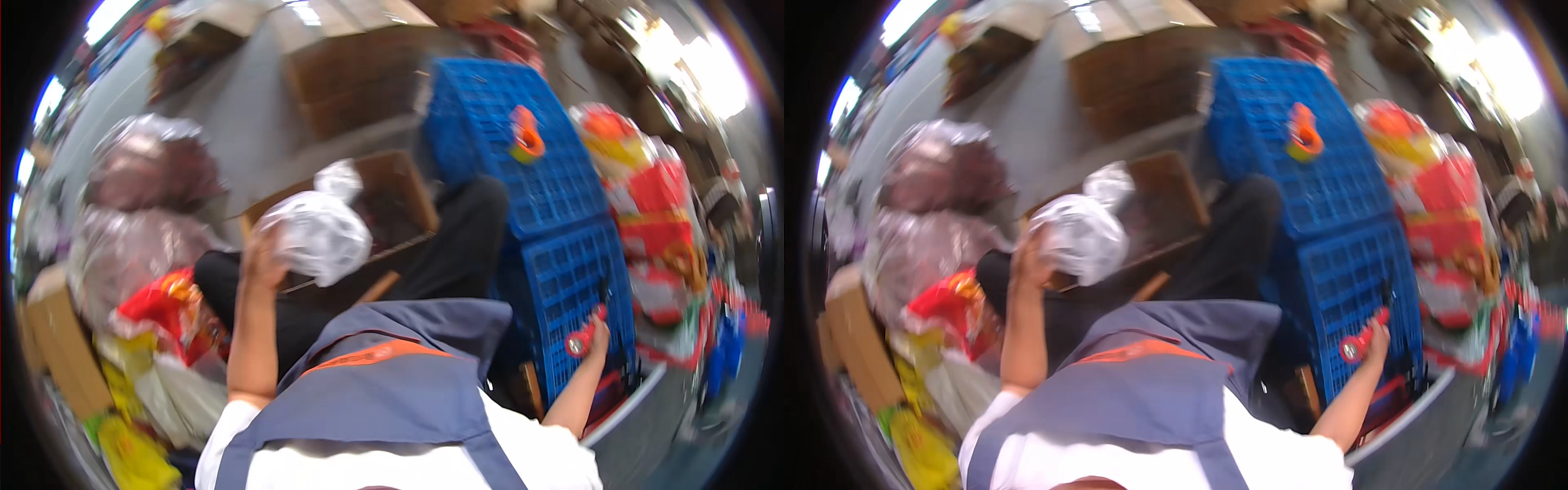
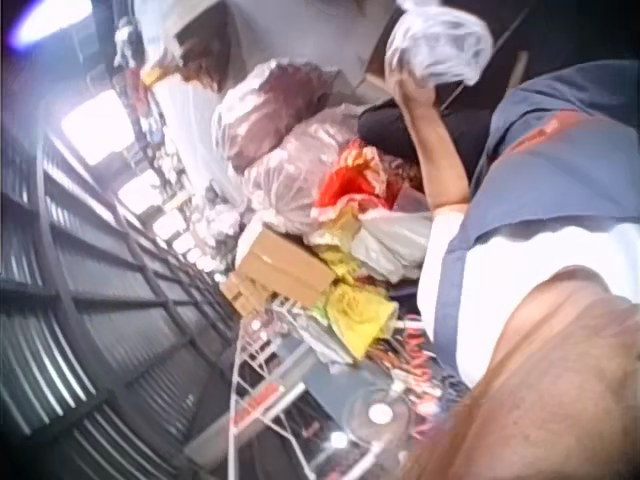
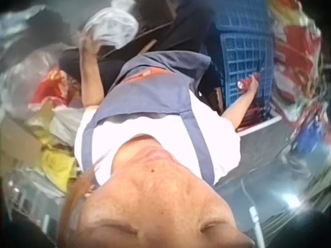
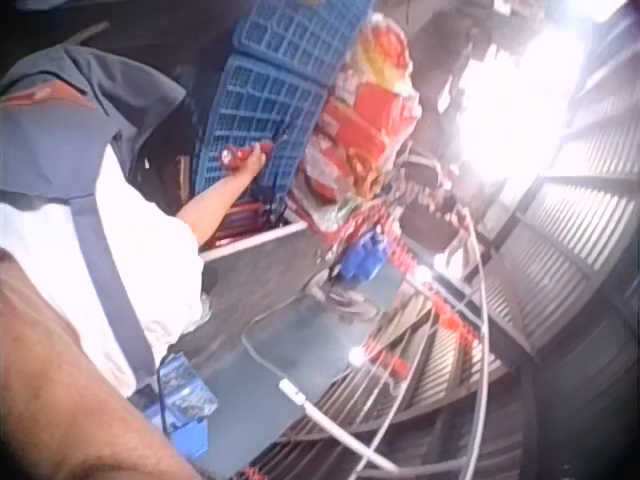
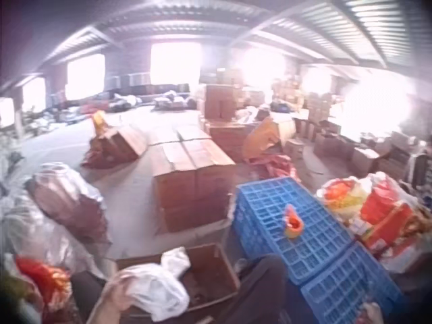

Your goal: Packing manual hand tools into plastic bags and boxing them.

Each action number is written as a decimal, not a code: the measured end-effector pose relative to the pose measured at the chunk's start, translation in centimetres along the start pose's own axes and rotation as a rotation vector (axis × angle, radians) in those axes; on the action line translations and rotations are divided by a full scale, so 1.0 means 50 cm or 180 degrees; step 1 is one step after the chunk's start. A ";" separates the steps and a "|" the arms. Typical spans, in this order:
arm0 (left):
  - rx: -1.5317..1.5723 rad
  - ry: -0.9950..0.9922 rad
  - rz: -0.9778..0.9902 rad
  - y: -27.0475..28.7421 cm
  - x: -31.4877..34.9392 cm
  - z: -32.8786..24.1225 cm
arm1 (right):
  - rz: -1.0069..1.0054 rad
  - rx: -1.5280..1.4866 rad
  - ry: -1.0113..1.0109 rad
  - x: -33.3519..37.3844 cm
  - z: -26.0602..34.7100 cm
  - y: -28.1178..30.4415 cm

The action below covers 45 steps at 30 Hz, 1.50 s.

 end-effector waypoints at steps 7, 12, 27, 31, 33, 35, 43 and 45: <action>0.0016 -0.0546 -0.0538 -0.082 0.004 -0.014 | 0.1112 0.0224 0.3076 0.500 0.297 -0.337; 0.0099 -0.1266 -0.0518 -0.166 -0.011 -0.031 | 0.1583 0.0995 0.5670 0.752 0.319 -0.445; -0.4007 -0.3743 0.1473 -0.248 0.208 0.096 | 0.2532 0.0888 0.4015 0.773 0.195 -0.608; -0.4615 -0.3705 0.0923 -0.171 0.171 0.060 | 0.2111 0.0214 0.2903 0.744 0.158 -0.670; -0.3882 -0.3031 0.2688 -0.205 0.273 0.134 | 0.2210 -0.0350 0.2651 0.710 0.106 -0.714; -0.3351 -0.2075 0.2895 -0.183 0.287 0.095 | 0.2427 -0.0468 0.2191 0.692 0.057 -0.717; -0.1057 0.0065 0.0062 -0.107 0.151 0.268 | 0.4958 0.1765 0.3295 0.768 -0.026 -0.591; -0.0865 0.0219 0.0292 -0.065 0.120 0.274 | 0.5962 0.1742 0.3898 0.799 0.059 -0.582</action>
Point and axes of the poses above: each hand's wrist, its own x-axis away from the middle knuckle, its own y-axis out of the back of the hand, z = x × y, the point moved 6 cm from there along -x, towards the middle knuckle, and after that the axes turned 11 degrees about -z, right-handed, at the moved point
